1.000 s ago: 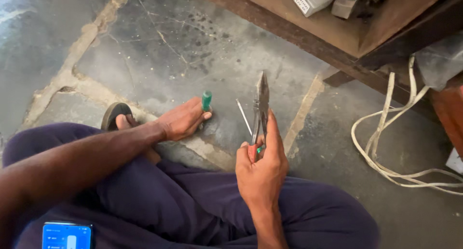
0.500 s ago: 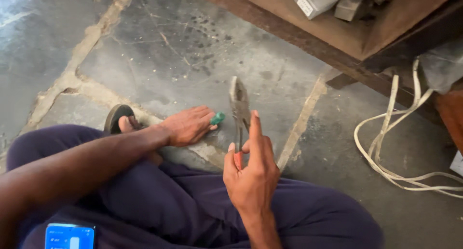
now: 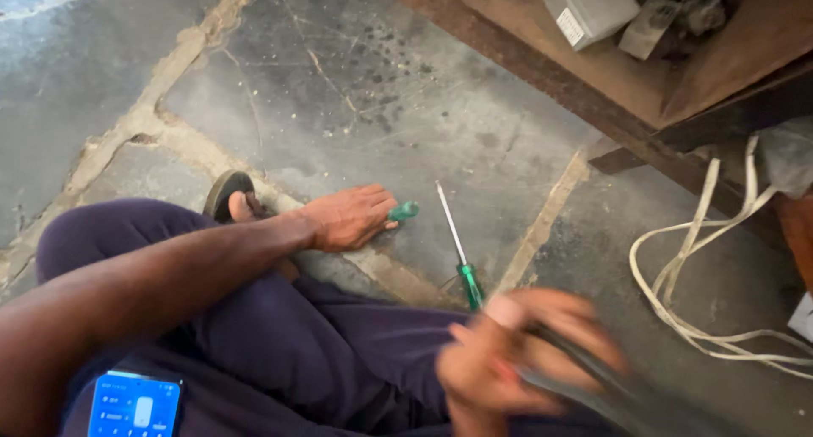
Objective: The person sits on the floor and uses a screwdriver and pliers to work on a small cylindrical electrical component. They repeatedly tap the screwdriver with the pliers and manipulate the component's wires.
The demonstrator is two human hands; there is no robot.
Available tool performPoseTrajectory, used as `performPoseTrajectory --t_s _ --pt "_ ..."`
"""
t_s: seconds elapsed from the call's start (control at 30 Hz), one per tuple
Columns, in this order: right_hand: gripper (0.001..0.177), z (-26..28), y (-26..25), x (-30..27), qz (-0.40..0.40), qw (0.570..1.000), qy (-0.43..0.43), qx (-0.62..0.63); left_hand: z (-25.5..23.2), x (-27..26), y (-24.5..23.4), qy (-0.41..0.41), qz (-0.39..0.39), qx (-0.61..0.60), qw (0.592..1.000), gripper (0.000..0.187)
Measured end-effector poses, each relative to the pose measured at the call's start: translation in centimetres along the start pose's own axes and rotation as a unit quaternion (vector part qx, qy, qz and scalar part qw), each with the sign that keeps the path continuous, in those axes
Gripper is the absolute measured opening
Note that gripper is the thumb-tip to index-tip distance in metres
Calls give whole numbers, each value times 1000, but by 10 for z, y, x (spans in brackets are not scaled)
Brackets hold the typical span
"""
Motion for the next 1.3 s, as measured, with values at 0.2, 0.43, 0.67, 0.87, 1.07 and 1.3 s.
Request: performPoseTrajectory --t_s 0.2,0.43,0.67,0.87,1.07,1.3 --pt "40 -16 40 10 354 858 -57 -369 -3 2 -2 100 -45 25 994 24" --pt "35 6 -2 7 23 994 -35 -100 7 3 -2 11 1 10 1000 22" --pt "37 -16 44 7 325 881 -56 -338 -2 3 -7 74 -40 4 996 24" --pt "35 -18 23 15 198 954 -25 -225 4 -10 -4 -46 -59 -47 996 23" --pt "35 -29 19 31 193 965 47 -169 8 3 -19 -99 -109 -78 986 25" --pt "33 -23 21 27 217 960 47 -170 1 -1 -17 -60 -72 -52 994 24"
Point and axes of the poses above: each hand's wrist, its own x-axis towards the middle knuckle, its own y-axis out of the palm, z = x × y, the point moved 3 cm from there along x, towards the middle knuckle, and after that the axes turned 14 degrees about -x, right-handed, at the moved point
